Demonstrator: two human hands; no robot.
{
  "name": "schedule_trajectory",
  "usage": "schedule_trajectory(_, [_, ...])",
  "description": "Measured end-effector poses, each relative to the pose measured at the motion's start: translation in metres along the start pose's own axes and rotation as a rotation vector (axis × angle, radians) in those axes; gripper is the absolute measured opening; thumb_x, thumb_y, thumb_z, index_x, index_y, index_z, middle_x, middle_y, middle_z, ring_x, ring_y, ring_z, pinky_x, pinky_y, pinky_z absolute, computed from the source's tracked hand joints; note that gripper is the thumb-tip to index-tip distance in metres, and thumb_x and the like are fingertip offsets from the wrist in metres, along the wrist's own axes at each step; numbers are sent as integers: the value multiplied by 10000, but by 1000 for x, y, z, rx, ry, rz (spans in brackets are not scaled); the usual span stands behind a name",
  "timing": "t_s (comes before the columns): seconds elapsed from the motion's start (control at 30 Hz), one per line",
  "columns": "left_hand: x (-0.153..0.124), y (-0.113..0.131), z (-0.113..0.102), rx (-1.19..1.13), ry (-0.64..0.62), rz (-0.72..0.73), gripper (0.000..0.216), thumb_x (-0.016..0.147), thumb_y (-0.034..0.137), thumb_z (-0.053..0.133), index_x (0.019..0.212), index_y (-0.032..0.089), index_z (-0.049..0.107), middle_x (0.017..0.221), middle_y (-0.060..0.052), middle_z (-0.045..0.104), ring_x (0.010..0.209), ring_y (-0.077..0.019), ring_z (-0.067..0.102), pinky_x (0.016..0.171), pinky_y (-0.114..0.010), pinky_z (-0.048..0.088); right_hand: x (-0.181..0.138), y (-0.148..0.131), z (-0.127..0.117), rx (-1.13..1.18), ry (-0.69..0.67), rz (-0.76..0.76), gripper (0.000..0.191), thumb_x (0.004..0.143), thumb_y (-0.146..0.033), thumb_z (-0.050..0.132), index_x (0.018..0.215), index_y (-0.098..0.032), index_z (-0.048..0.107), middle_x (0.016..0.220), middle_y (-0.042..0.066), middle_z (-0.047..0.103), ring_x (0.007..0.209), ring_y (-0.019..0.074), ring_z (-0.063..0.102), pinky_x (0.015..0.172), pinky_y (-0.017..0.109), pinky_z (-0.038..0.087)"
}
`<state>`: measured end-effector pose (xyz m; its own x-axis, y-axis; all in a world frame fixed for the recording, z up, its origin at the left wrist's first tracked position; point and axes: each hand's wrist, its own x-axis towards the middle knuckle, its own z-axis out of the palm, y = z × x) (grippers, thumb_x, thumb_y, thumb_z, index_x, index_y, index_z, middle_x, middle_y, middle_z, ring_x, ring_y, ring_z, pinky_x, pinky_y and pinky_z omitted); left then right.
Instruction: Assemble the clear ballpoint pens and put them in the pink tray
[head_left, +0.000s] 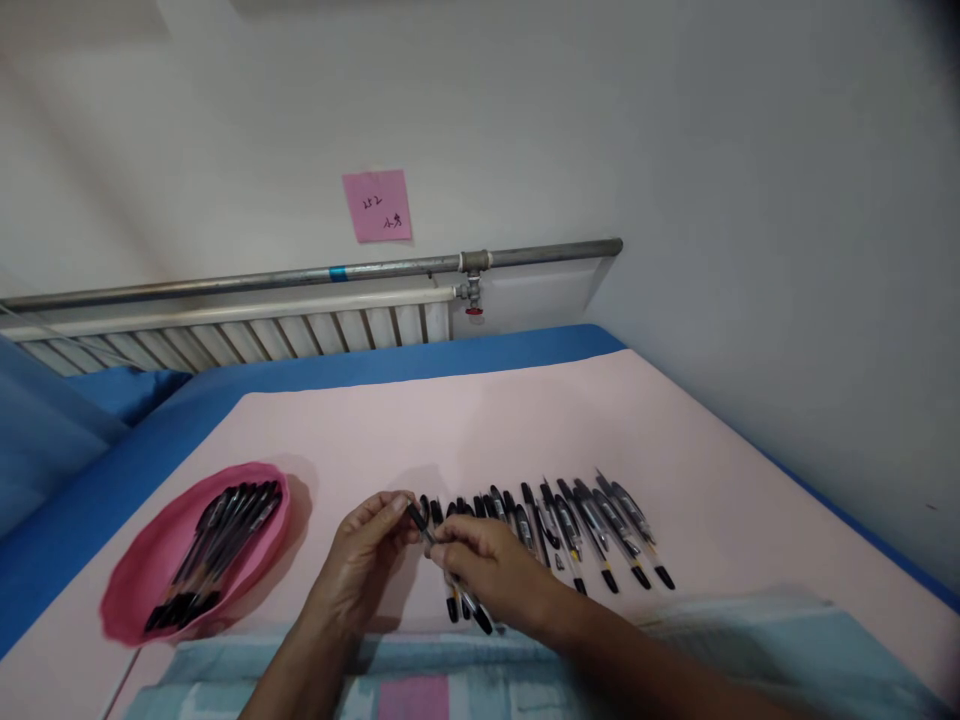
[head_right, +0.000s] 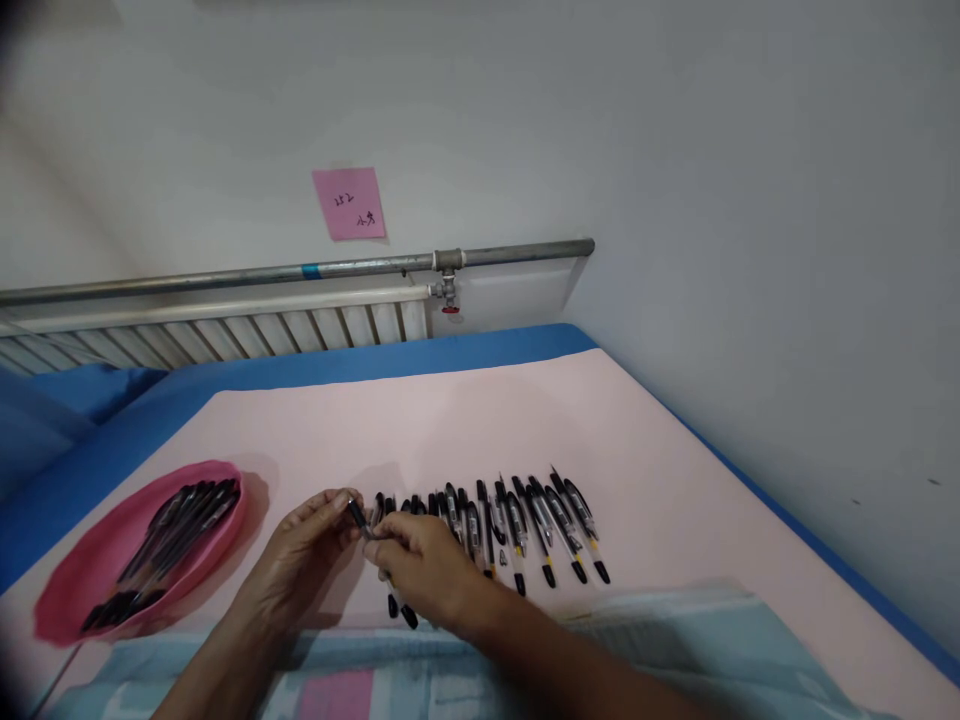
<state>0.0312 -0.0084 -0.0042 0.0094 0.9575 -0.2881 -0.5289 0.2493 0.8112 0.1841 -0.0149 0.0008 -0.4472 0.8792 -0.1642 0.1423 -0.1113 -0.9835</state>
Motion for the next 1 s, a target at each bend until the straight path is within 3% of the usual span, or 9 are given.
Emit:
schedule_trajectory(0.17, [-2, 1, 3, 1, -48, -8, 229, 664, 292, 683, 815, 121, 665, 802, -62, 650, 703, -135, 582, 630, -245, 452, 0, 0, -3, -72, -8, -37, 134, 785, -232, 464, 686, -161, 519, 549, -52, 430, 483, 65, 370, 459, 182, 280])
schedule_trajectory(0.27, [-2, -1, 3, 13, -31, -3, 220, 669, 329, 673, 752, 126, 654, 728, -49, 638, 656, -130, 573, 601, -245, 443, 0, 0, -4, -149, 8, -87, 138, 790, -229, 468, 698, -152, 536, 552, -54, 408, 503, 67, 363, 459, 180, 268])
schedule_trajectory(0.4, [0, -2, 1, 19, -5, 17, 138, 622, 236, 716, 647, 127, 635, 643, -10, 614, 600, -94, 553, 586, -207, 424, -1, -1, -3, -190, -16, -86, 145, 796, -215, 451, 684, -153, 519, 551, -52, 405, 505, 70, 361, 451, 181, 265])
schedule_trajectory(0.6, [1, 0, 2, 16, -31, -33, 270, 661, 334, 677, 827, 122, 663, 814, -78, 656, 693, -142, 583, 620, -254, 445, 0, -2, -4, -208, 23, -94, 134, 794, -201, 453, 695, -150, 528, 544, -55, 400, 507, 70, 369, 464, 178, 274])
schedule_trajectory(0.8, [0, -1, 0, 70, -50, 11, 126, 647, 243, 695, 663, 129, 642, 665, -23, 632, 618, -100, 560, 624, -216, 427, -1, 0, -4, -255, -8, -120, 148, 795, -197, 444, 671, -153, 510, 558, -51, 410, 513, 70, 370, 465, 180, 273])
schedule_trajectory(1.0, [-1, 2, 2, 36, -60, -37, 240, 693, 330, 649, 828, 132, 661, 813, -78, 659, 751, -162, 595, 658, -263, 444, -1, 2, -5, -301, 9, -144, 145, 805, -196, 434, 695, -155, 518, 576, -45, 436, 530, 73, 389, 481, 184, 282])
